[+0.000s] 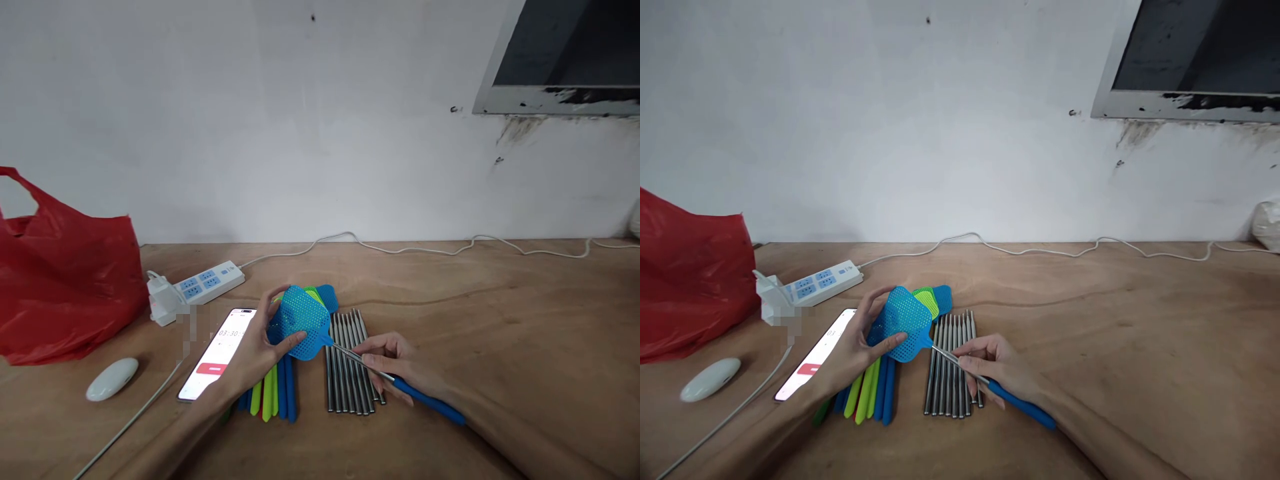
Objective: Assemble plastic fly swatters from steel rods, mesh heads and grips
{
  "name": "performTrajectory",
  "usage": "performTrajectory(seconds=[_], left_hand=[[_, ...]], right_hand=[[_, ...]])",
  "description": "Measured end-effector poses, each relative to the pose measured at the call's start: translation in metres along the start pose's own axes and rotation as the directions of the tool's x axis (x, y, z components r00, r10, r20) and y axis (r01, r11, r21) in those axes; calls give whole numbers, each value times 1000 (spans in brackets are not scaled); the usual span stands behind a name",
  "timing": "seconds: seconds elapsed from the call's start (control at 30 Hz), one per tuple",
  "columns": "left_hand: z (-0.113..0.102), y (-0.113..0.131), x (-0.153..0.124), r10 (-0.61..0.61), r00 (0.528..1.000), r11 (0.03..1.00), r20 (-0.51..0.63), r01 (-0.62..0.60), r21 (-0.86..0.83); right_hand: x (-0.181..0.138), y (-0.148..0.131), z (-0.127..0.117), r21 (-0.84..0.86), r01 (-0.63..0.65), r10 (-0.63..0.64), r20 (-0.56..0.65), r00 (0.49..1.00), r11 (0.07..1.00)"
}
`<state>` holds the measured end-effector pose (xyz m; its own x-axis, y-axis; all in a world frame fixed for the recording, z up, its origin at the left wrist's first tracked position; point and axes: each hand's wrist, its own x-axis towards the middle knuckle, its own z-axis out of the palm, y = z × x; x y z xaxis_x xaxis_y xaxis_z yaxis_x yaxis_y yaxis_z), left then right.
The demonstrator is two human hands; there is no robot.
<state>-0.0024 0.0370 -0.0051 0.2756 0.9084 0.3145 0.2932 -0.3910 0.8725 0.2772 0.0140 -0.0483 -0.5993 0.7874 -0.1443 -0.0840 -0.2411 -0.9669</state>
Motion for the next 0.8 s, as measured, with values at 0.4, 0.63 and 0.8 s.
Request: performTrajectory(seconds=[0.4,0.63,0.8], left_hand=[[6,4,-7,-35,999,996,4,35,86],[7,2,-7,-34,999,997,22,33,76],[7,3,-10,18,1000,996,2,-18,93]], right_hand=[[0,-1,4,-20,0,0,-1,1000,1000],[-2,-2,6,-36,-18,18,-7,1000,999],[-2,-3,5,6,-17,17,-57,998,1000]])
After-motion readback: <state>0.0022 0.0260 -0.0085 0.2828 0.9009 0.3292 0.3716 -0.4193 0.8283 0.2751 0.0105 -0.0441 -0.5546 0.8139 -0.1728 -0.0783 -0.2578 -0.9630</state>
